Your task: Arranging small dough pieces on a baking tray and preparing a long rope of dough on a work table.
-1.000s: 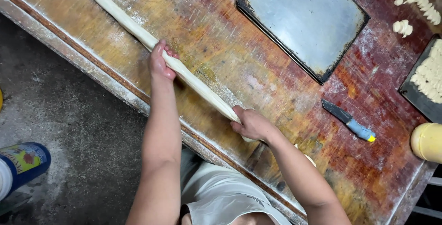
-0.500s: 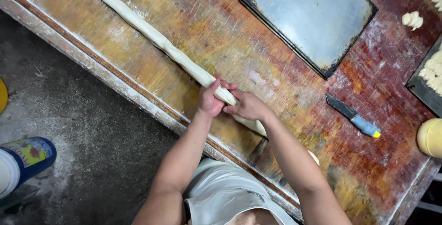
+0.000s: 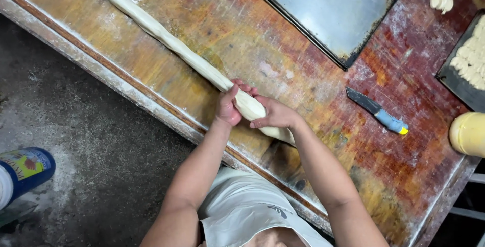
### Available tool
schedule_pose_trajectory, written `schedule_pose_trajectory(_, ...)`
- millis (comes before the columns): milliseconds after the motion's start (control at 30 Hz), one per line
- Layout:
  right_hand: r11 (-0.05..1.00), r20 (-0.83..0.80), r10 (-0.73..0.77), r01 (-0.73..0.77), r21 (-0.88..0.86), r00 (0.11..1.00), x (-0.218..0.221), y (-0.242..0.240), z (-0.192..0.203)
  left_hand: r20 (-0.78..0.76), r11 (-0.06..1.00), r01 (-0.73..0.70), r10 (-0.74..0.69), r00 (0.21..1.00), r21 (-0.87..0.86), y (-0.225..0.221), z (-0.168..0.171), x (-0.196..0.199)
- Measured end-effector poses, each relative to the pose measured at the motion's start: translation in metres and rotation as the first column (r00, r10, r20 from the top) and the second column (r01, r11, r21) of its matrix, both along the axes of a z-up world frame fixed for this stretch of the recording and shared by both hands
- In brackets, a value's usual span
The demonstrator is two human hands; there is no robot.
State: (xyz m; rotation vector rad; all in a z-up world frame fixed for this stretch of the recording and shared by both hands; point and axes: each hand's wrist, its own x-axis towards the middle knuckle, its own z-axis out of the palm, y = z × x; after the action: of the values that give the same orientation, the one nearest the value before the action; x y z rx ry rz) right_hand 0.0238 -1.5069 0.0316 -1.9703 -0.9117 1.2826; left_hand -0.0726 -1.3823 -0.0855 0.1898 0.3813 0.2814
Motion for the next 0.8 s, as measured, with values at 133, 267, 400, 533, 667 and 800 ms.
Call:
schedule_pose_trajectory(133, 0.996, -0.060, 0.059, -0.062, -0.065, 0.996, 0.007, -0.028, -0.023, -0.022, 0.982, -0.145, 0.149, 0.989, 0.124, 0.007, 0.036, 0.007)
schedule_pose_trajectory(267, 0.989, -0.033, 0.079, -0.083, -0.121, 0.996, 0.005, -0.048, -0.010, -0.041, 0.968, -0.185, 0.194, 0.980, 0.167, 0.010, 0.042, 0.006)
schedule_pose_trajectory(400, 0.991, -0.013, 0.063, -0.065, -0.121, 0.998, -0.005, -0.068, -0.007, -0.123, 0.961, -0.223, 0.244, 0.962, 0.161, -0.001, 0.007, 0.014)
schedule_pose_trajectory(533, 0.977, 0.015, 0.077, -0.072, -0.202, 0.997, -0.019, -0.117, 0.015, -0.286, 0.954, -0.229, 0.278, 0.917, 0.193, -0.010, 0.003, 0.018)
schedule_pose_trajectory(667, 0.956, 0.104, 0.128, -0.094, -0.279, 0.986, -0.029, -0.174, 0.029, -0.349, 0.931, -0.274, 0.346, 0.871, 0.240, -0.023, -0.004, 0.024)
schedule_pose_trajectory(800, 0.953, 0.137, 0.137, -0.092, -0.289, 0.981, -0.035, -0.201, 0.053, -0.322, 0.915, -0.340, 0.396, 0.860, 0.218, -0.056, 0.010, 0.021)
